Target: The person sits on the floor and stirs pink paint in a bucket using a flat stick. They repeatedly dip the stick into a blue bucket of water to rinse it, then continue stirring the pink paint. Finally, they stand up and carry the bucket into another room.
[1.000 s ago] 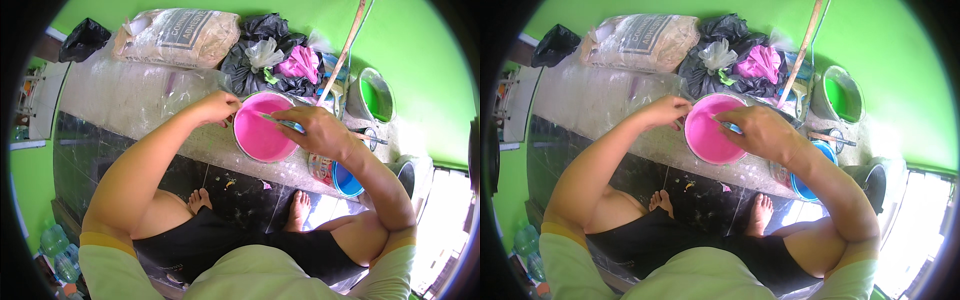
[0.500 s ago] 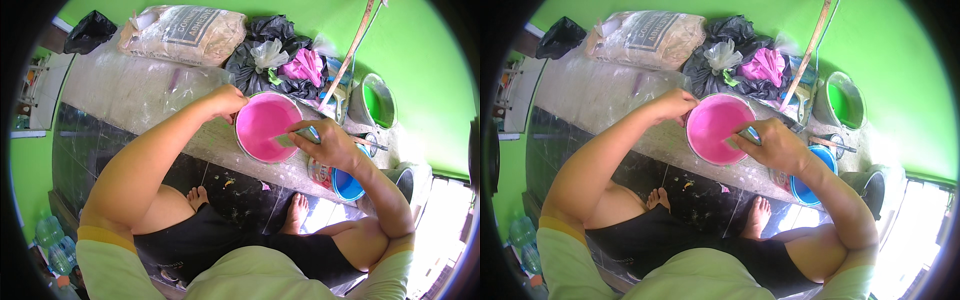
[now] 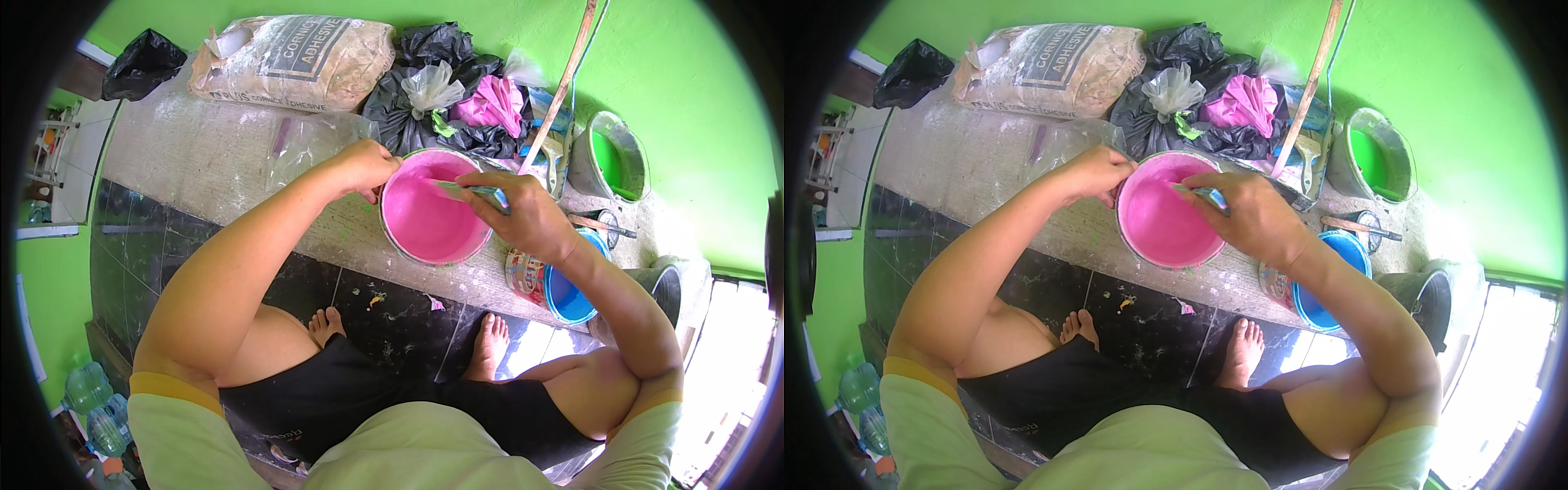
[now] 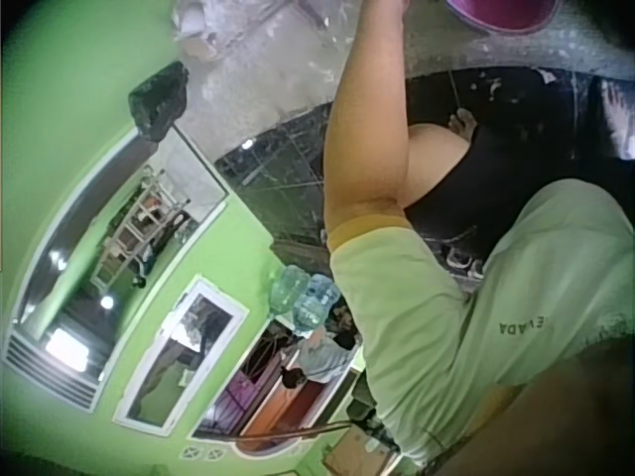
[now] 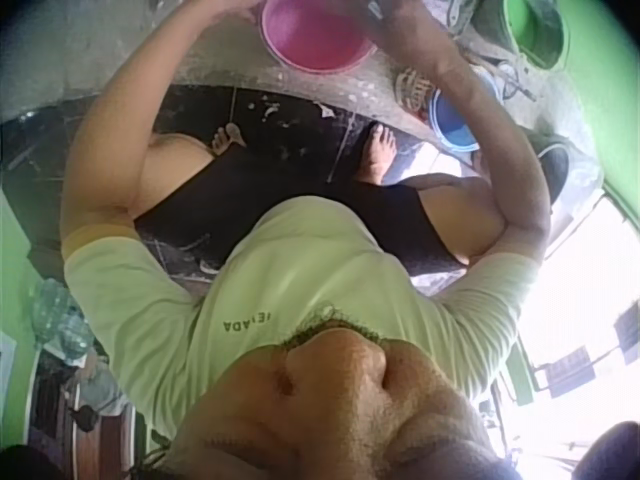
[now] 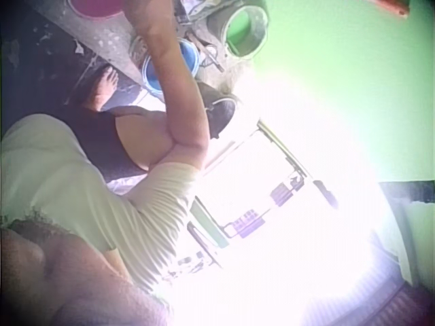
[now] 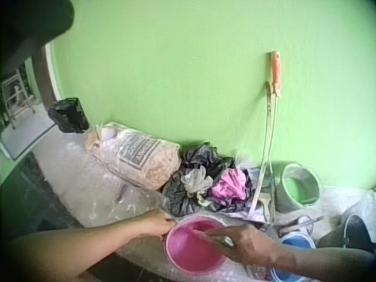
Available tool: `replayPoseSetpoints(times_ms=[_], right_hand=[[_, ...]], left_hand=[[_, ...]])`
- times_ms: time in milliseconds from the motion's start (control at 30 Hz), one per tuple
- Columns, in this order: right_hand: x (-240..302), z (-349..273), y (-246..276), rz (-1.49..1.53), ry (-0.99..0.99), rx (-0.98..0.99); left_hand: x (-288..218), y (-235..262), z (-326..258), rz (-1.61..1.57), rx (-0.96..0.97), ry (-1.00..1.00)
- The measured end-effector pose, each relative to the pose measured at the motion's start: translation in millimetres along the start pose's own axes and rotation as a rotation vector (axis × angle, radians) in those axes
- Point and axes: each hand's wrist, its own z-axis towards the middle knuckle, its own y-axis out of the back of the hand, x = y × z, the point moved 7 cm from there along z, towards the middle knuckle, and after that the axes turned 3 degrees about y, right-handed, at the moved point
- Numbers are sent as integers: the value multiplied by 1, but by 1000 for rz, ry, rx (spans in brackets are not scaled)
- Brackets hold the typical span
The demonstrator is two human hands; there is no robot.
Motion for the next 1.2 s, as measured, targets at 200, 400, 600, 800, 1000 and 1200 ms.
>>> replayPoseSetpoints(times_ms=[200,400,600,800,1000,1200], right_hand=[[16,-1,-15,63,48,176],[18,-4,9,-42,-239,374],[5,-4,27,-131,-114,71],[7,-11,14,42,80,12],[12,-29,20,56,-19,275],[-9,-43,37,-91,-35,203]], left_hand=[[3,2,-2,-31,-15,-10],[3,1,-4,-71,-27,19],[-3,-7,-6,-107,4,1],[-19,-21,-17,-104,93,-26],[-29,-32,-25,-114,62,-59],[-38,-35,-27,-63,-3,-91]])
